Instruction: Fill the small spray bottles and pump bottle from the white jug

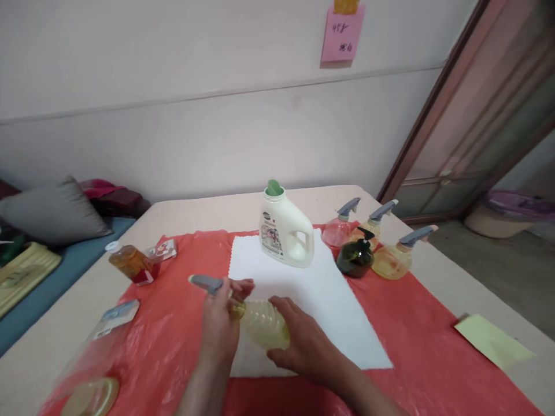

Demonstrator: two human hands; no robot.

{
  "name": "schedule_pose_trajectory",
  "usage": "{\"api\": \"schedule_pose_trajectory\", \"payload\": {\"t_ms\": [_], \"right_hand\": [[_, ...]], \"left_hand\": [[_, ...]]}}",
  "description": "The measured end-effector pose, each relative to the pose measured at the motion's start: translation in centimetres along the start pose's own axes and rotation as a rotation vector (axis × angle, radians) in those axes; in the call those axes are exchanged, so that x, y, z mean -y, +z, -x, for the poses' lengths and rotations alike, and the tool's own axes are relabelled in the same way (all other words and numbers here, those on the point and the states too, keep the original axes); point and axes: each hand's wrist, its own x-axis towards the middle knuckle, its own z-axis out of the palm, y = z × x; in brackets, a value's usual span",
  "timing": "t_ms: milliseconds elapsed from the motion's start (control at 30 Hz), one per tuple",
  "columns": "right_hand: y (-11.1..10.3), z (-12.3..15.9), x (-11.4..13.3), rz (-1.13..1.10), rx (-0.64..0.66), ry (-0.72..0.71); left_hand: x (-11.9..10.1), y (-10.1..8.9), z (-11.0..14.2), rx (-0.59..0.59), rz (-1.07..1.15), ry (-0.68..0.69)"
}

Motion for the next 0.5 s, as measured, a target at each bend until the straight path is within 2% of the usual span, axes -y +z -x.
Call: {"api": "schedule_pose_trajectory", "payload": {"t_ms": [100,200,300,400,500], "right_hand": [[-0.1,-0.2,-0.9,0.168,-0.056,-0.004],[-0.1,-0.4,-1.4,0.143,-0.127,-0.014],[-0.2,-0.7,-1.5,0.118,-0.169,0.031],[-0.6,-1.1,-1.6,0.093,-0.231,0.13],[-1.2,-1.4,-1.6,-0.01,-0.297,0.203]], "left_hand": [[-0.9,-0.8,-1.7,-0.227,0.141,0.012],[-2.2,-2.1,-3.4,-0.335,0.187,0.039],[-3.1,-3.3,-4.5,-0.384,0.18,0.062],[-3.3,-4.1,-4.9,-0.429,0.081,0.105],[-2.8,-4.5,-5.0,-0.355,-0.082,0.089]]}}
